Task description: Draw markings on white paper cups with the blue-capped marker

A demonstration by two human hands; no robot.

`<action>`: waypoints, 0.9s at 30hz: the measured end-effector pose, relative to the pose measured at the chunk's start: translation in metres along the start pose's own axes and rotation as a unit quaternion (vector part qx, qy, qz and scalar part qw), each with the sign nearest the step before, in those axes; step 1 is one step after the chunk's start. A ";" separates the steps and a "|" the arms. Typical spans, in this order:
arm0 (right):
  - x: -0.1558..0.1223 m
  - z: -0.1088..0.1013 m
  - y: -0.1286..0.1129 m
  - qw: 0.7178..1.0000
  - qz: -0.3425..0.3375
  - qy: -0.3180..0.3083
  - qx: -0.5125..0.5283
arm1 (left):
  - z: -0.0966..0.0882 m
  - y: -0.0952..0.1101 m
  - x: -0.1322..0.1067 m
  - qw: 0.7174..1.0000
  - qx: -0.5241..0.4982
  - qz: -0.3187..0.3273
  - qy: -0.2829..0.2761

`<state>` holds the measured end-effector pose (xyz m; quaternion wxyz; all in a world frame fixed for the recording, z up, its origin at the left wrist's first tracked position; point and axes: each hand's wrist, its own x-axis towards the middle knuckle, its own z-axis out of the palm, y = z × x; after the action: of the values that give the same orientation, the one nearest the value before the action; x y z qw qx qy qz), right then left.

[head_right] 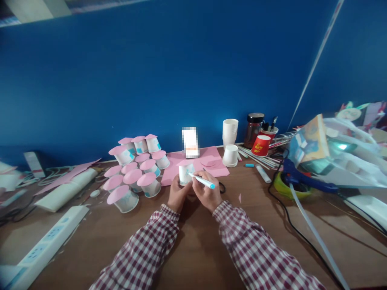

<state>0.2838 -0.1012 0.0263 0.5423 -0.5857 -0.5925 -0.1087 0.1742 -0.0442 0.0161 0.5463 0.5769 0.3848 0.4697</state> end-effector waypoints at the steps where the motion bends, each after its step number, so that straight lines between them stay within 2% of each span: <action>1: 0.000 0.000 0.000 1.000 0.000 0.000 -0.001 | 0.000 0.000 0.000 1.000 -0.001 -0.001 0.000; 27: 0.000 0.000 0.001 1.000 -0.008 -0.002 -0.016 | 0.000 0.002 -0.001 1.000 -0.015 -0.005 0.011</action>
<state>0.2846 -0.1005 0.0255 0.5304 -0.5903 -0.5964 -0.1209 0.1736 -0.0455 0.0177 0.5530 0.5612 0.3869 0.4792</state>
